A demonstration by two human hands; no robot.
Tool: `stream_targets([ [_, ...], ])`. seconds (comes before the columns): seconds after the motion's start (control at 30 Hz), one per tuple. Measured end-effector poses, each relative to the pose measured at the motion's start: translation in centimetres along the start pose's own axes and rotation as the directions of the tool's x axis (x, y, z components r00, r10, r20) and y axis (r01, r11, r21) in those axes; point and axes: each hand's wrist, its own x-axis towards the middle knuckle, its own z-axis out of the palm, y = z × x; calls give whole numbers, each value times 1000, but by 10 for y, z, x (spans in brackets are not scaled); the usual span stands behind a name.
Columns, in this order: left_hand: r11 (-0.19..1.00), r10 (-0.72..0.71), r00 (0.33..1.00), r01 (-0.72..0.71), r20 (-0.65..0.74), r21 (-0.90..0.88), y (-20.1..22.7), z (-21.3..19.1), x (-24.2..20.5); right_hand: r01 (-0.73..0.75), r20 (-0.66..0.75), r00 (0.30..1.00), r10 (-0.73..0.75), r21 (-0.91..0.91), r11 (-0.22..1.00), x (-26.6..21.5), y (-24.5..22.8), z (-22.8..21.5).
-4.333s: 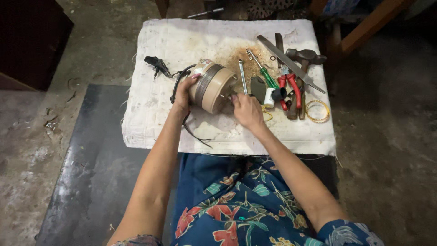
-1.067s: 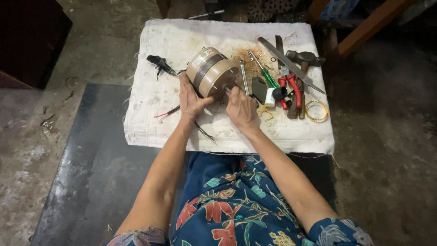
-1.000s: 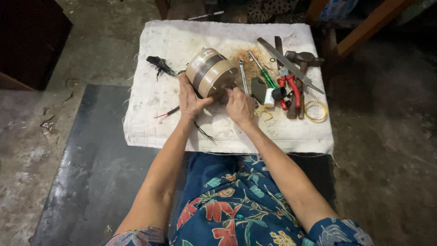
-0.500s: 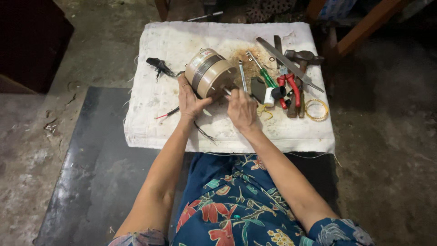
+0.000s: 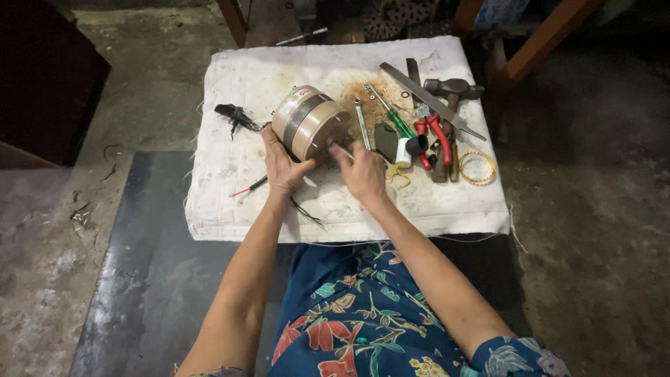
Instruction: The person works on a cylindrical electric motor placed on a white cloth on the floor. They use a small metal tool to adjust or tighten components on the motor's casing and shaft, rotating the motor to access different sides.
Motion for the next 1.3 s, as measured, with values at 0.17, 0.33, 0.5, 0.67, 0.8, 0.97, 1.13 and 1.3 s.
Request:
stream_targets([
  [0.17, 994, -111, 993, 111, 24, 1, -1, -1, -1, 229, -175, 949, -263, -190, 955, -13, -17, -1],
  [0.33, 998, 11, 1000, -11, 0, 54, -1, -2, 2, 66, -166, 983, -76, -65, 996, -9, -9, 9],
  [0.5, 999, -49, 999, 49, 9, 11, 5, -4, 0, -482, 274, 876, 396, 486, 730, 8, 12, 10],
  [0.67, 995, -103, 994, 103, 22, 9, 10, -4, 0, -344, 182, 938, 296, 371, 863, 6, 7, -6],
  [0.8, 997, -54, 999, 54, 4, 62, 6, -3, 1, 311, -194, 929, -315, -54, 949, -8, -14, -10],
  [0.97, 995, -27, 1000, 27, 3, 101, -3, 0, 0, 177, -95, 978, -187, -111, 978, 4, -20, -13],
  [1.13, 994, -56, 998, 55, 9, 97, -8, 1, 4, 235, -168, 955, -245, -79, 969, 6, -33, -24],
  [1.3, 992, 12, 1000, -12, -4, 129, -14, 2, -3, 314, -135, 931, -340, -179, 932, -9, -25, -21],
])
